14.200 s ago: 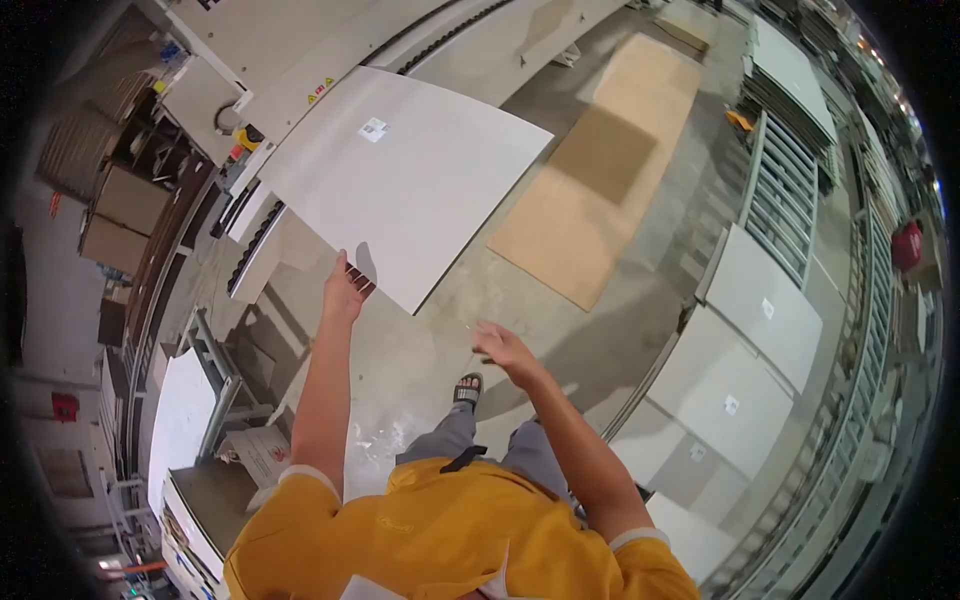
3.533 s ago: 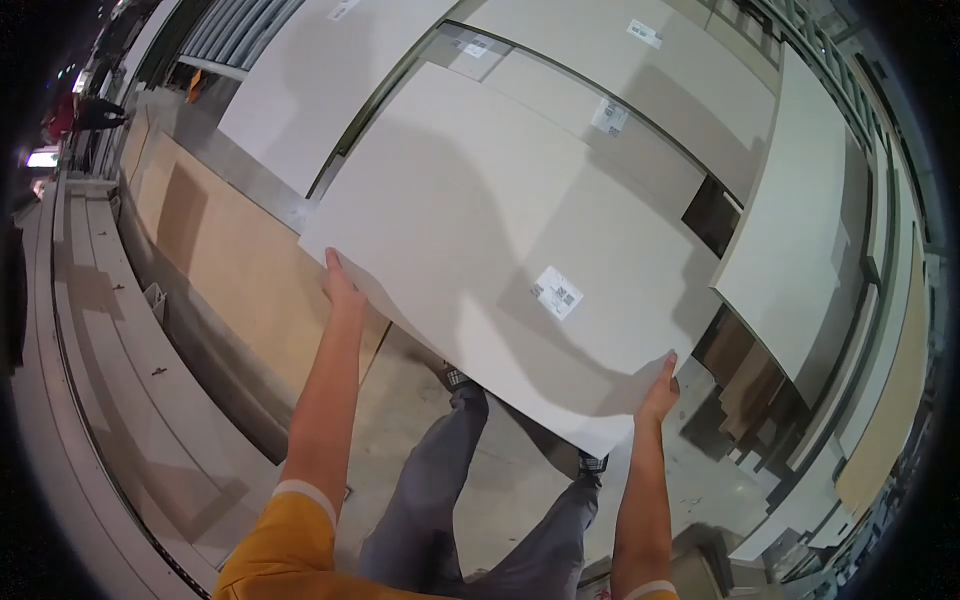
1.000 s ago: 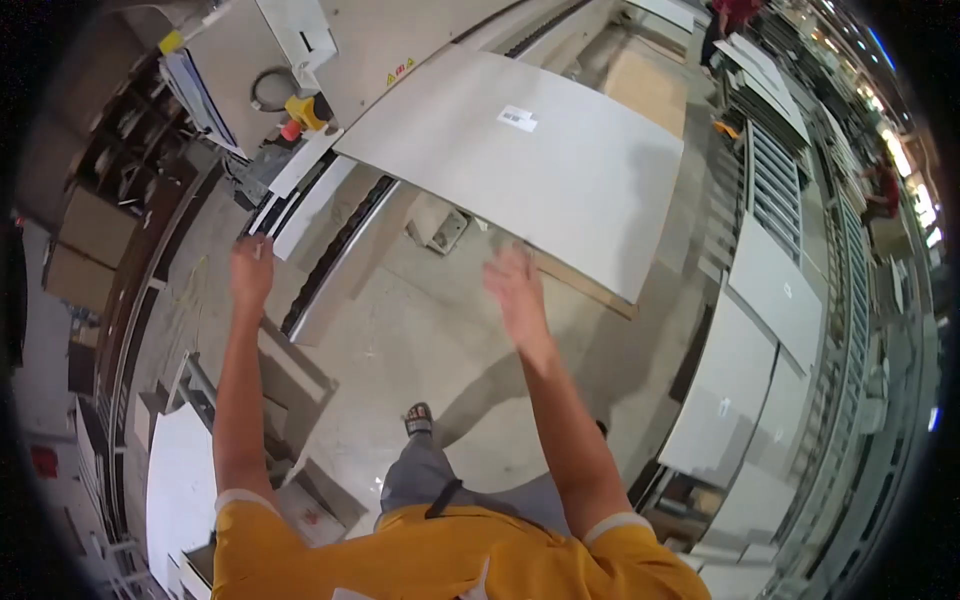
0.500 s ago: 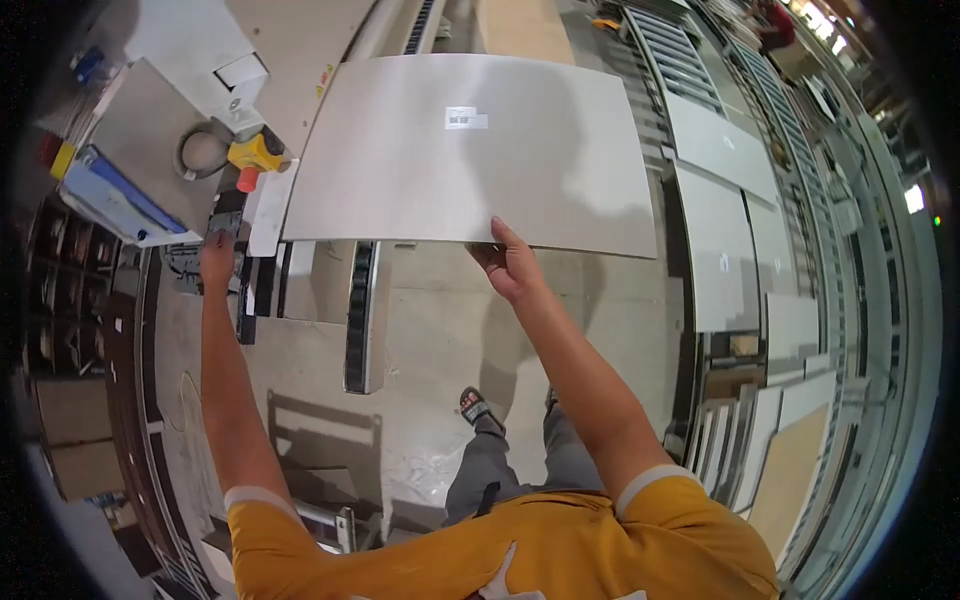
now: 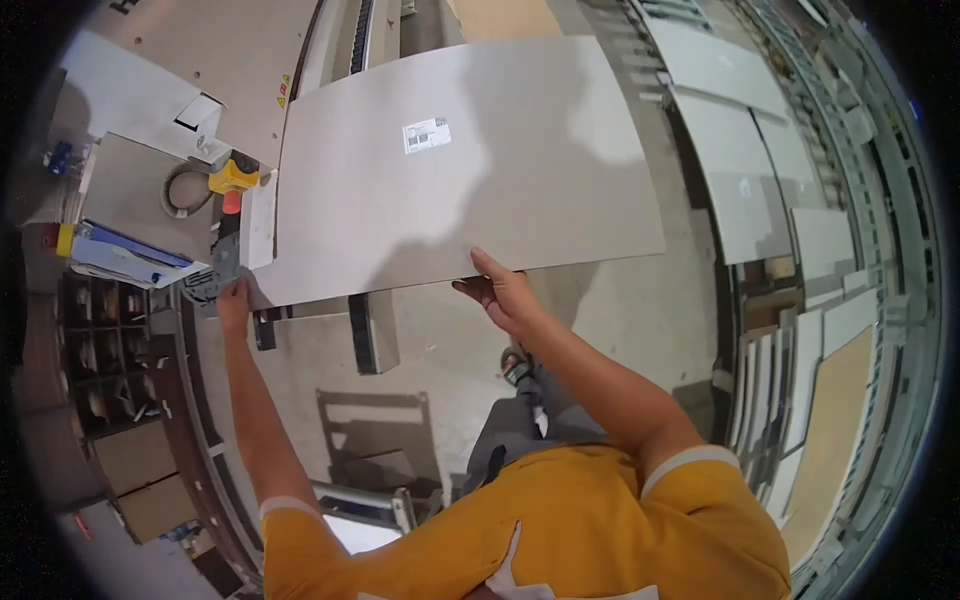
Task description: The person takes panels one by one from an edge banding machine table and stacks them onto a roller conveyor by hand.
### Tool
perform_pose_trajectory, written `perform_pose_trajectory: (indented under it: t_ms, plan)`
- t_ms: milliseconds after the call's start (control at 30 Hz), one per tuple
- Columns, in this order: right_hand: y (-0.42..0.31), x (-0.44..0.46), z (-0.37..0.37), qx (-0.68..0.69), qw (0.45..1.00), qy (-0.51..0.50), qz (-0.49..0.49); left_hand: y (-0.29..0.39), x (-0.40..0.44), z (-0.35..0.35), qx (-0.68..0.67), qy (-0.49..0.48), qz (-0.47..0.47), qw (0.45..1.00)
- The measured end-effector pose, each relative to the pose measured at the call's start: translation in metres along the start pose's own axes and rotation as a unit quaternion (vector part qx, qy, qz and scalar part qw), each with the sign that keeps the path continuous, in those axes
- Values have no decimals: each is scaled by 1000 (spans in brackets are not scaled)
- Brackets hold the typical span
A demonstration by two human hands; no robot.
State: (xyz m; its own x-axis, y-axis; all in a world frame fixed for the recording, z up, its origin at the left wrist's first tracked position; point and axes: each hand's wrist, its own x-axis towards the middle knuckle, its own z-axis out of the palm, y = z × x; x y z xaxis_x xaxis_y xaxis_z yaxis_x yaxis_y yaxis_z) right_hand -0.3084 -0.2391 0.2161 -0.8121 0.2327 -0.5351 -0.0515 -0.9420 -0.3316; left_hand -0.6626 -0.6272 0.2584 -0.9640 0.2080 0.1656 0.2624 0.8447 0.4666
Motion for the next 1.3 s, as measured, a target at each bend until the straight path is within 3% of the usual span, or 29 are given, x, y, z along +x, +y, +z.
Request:
perform_pose_trajectory:
  t_ms: [233,400,467,633,700,767,833,900,933,1000,1033,1067,1133,1200,1300]
  plan:
    - [27,-45,-11,16,1000,8,6,-10,-50,-28,-20,-42,-51,998]
    - [51,-72,-23,-2,1000,-9,-16,-56,-72,-33,-15,-12,45,999]
    - [67,-79,-38,-2,1000,-6,-30,-38,-94,-51,-101,-94,-34,990]
    - [102,-122,-53,4,999,-9,-39,-84,-124,-66,-90,-81,83,989]
    - [117,-143,-62,-1,999,-7,-45,-90,-147,-79,-91,-98,86,987]
    - [134,-155,-83,16,1000,-1,-14,-84,-183,-108,-202,-200,16,959]
    - [138,-196,-87,1,1000,5,-24,-121,-205,-117,-191,-253,-55,947]
    - [137,-230,-104,-15,999,14,-34,-87,-245,-147,-195,-341,-178,902]
    - [140,-241,-119,-25,999,12,-16,-76,-255,-146,-195,-345,-173,902]
    - [146,-268,-147,-33,999,12,5,-59,-274,-145,-357,-305,-315,825]
    - [144,-280,-159,-47,999,0,19,-55,-283,-136,-452,-313,-320,772]
    - [136,-290,-171,-65,997,-15,34,-55,-302,-122,-456,-309,-320,771]
    - [109,-328,-166,-100,995,14,15,-43,-341,-85,-422,-133,-281,852]
    - [88,-331,-205,-81,996,-9,37,30,-404,-115,-511,-180,-232,808]
    - [25,-360,-240,-69,997,33,9,57,-452,-67,-443,-94,-263,852]
